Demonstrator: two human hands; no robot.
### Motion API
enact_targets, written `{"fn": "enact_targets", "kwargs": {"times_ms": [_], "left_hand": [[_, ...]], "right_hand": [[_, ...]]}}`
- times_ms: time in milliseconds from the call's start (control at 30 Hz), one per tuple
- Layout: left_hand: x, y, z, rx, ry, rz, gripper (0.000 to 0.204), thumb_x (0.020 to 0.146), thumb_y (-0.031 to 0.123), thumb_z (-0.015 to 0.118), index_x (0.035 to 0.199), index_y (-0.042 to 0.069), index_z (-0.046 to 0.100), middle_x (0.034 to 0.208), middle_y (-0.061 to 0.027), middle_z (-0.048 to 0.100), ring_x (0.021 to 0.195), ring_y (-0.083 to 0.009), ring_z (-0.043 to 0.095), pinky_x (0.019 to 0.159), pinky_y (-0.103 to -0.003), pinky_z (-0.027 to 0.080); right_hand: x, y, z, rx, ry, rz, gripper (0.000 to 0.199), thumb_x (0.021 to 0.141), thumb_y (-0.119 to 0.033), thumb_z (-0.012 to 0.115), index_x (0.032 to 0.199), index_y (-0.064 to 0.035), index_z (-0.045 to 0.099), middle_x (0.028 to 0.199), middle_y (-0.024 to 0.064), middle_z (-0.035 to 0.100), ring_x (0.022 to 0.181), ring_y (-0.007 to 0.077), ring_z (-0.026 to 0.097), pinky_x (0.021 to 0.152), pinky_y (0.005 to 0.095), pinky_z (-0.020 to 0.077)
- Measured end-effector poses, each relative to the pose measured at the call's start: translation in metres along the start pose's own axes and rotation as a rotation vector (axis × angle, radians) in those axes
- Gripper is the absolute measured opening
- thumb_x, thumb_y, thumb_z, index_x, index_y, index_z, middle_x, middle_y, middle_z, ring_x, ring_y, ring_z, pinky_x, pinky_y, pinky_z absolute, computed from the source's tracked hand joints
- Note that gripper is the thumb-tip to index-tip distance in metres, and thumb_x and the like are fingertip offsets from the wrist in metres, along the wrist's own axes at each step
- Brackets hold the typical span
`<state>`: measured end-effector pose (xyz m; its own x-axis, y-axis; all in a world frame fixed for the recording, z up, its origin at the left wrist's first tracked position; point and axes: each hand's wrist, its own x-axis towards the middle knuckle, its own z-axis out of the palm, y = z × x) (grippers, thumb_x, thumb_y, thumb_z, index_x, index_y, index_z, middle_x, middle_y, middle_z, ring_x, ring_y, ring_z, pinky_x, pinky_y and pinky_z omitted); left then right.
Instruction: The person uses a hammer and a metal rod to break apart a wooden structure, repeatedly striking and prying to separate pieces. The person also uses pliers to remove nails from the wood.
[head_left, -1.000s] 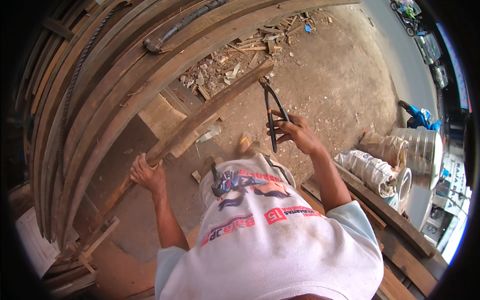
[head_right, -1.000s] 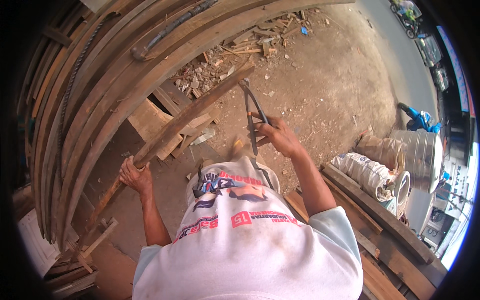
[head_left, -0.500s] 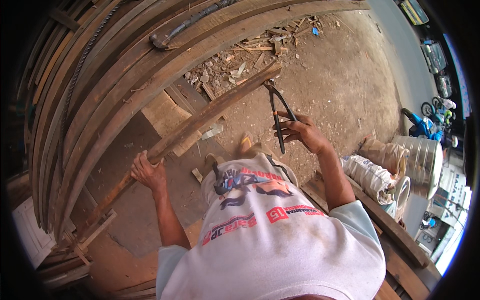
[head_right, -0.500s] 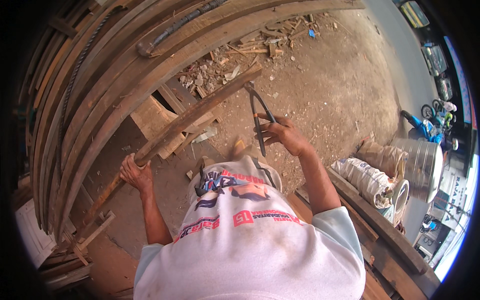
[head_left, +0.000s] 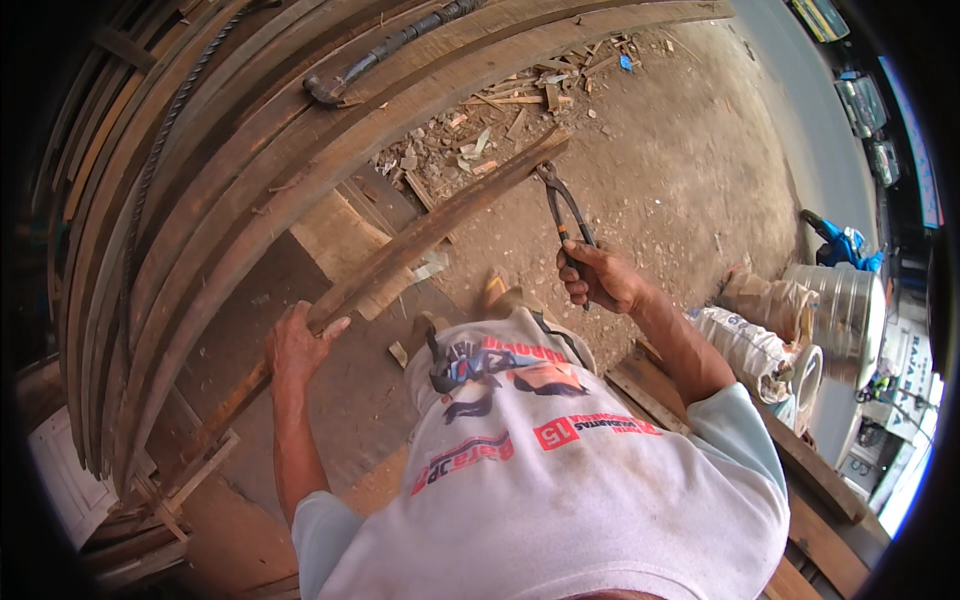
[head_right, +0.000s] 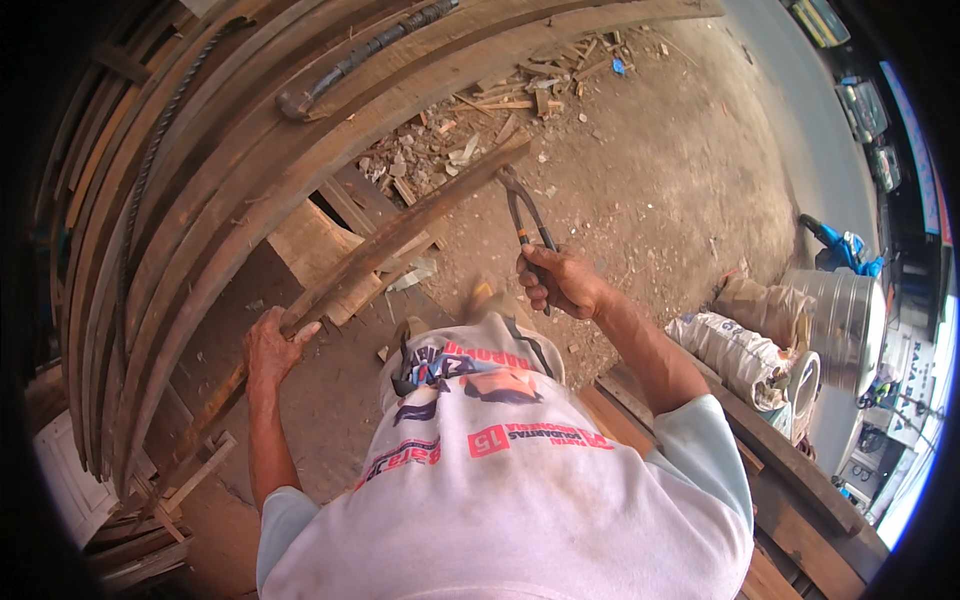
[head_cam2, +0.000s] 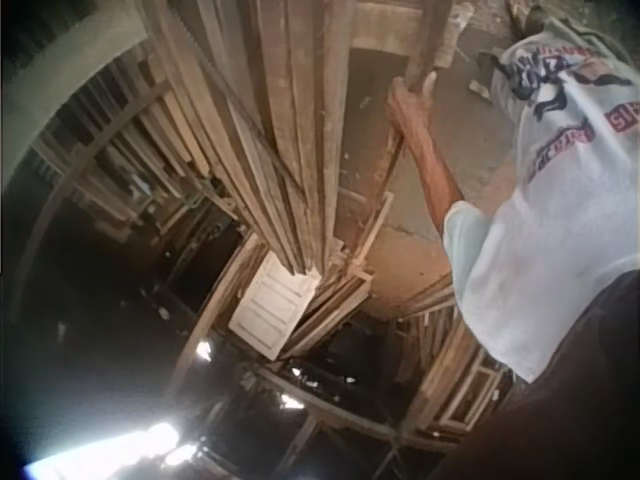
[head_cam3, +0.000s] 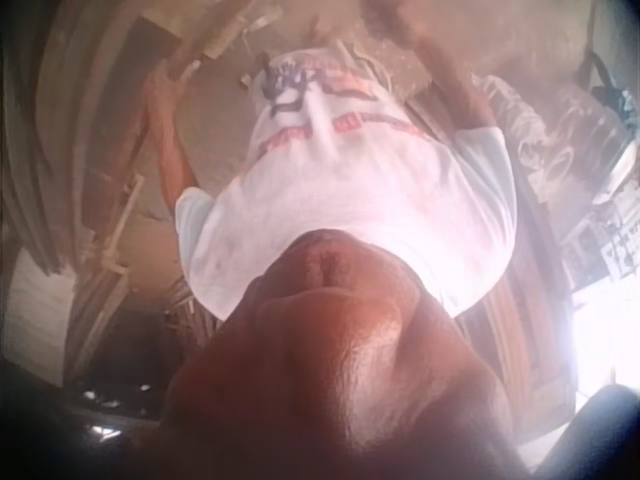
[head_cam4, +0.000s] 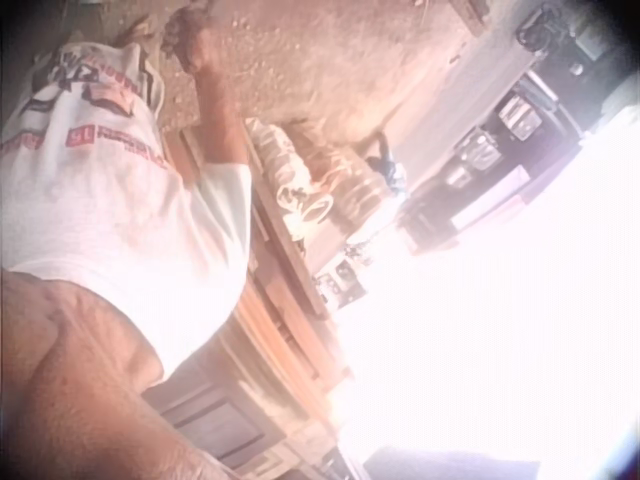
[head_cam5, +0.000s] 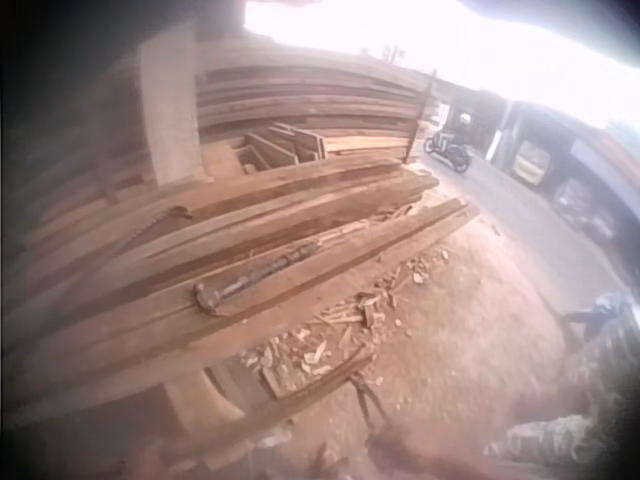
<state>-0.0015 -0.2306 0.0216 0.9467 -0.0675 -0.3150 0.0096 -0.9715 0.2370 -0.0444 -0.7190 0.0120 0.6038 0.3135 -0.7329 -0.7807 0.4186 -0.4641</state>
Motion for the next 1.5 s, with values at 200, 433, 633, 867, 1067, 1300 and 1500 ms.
{"fn": "enact_targets", "kwargs": {"times_ms": [200,433,633,867,1067,1300,1500], "left_hand": [[0.005,-0.005,0.001,0.033,0.012,0.058,0.084,0.075,0.068,0.081,0.112,-0.008,0.071,0.106,-0.0279,0.073,0.102,-0.0448,0.071,0.087,-0.052,0.056],[0.011,-0.002,-0.006,-0.031,-0.07,0.04,0.083,0.075,0.067,0.083,0.11,-0.008,0.071,0.103,-0.0291,0.073,0.101,-0.0473,0.07,0.087,-0.052,0.056],[0.024,-0.01,-0.014,-0.015,-0.028,0.047,0.083,0.073,0.07,0.082,0.107,-0.005,0.071,0.092,-0.0258,0.074,0.095,-0.0463,0.071,0.081,-0.052,0.055],[0.038,-0.027,0.005,0.003,0.007,0.089,0.073,0.078,0.062,0.083,0.103,-0.005,0.069,0.1,-0.0267,0.071,0.095,-0.0468,0.069,0.079,-0.054,0.054],[0.071,0.028,0.03,0.046,0.089,0.225,0.073,0.08,0.059,0.082,0.11,-0.006,0.067,0.103,-0.0287,0.07,0.099,-0.0473,0.068,0.083,-0.054,0.053],[0.141,0.165,0.072,0.089,-0.066,0.351,0.073,0.083,0.056,0.081,0.117,-0.007,0.064,0.107,-0.0309,0.069,0.104,-0.048,0.067,0.088,-0.054,0.052],[0.187,0.256,0.099,0.189,-0.264,0.447,0.074,0.085,0.054,0.079,0.123,-0.007,0.062,0.111,-0.0329,0.068,0.109,-0.0485,0.065,0.093,-0.053,0.052]], "right_hand": [[0.012,0.023,0.028,-0.001,0.143,-0.123,0.031,0.107,-0.038,0.059,0.099,-0.008,0.057,0.073,-0.0011,0.049,0.06,0.0127,0.046,0.055,0.0301,0.0397],[0.032,0.044,0.046,0.047,0.194,-0.234,0.031,0.107,-0.038,0.059,0.098,-0.0081,0.056,0.075,0.0,0.048,0.061,0.013,0.045,0.055,0.0298,0.0393],[0.078,0.056,0.111,0.316,0.233,-0.359,0.032,0.107,-0.038,0.06,0.1,-0.0069,0.056,0.077,0.0001,0.048,0.063,0.0128,0.045,0.057,0.0308,0.0408],[0.096,0.057,0.105,0.371,0.148,-0.418,0.034,0.107,-0.039,0.058,0.103,-0.0058,0.058,0.08,0.0012,0.054,0.067,0.0152,0.052,0.062,0.0328,0.0472],[0.092,0.054,0.025,-0.205,0.128,-0.384,0.031,0.105,-0.031,0.06,0.1,-0.0003,0.064,0.082,0.0084,0.071,0.075,0.0176,0.07,0.064,0.0336,0.0562],[0.1,0.024,-0.018,-0.648,0.003,-0.423,0.03,0.093,-0.023,0.06,0.099,0.0059,0.062,0.082,0.0175,0.067,0.078,0.0315,0.067,0.073,0.0432,0.0526],[0.113,0.022,-0.055,-0.665,0.008,-0.496,0.039,0.092,-0.029,0.067,0.099,0.0094,0.07,0.091,0.0205,0.074,0.085,0.0347,0.073,0.076,0.0474,0.0556]]}}
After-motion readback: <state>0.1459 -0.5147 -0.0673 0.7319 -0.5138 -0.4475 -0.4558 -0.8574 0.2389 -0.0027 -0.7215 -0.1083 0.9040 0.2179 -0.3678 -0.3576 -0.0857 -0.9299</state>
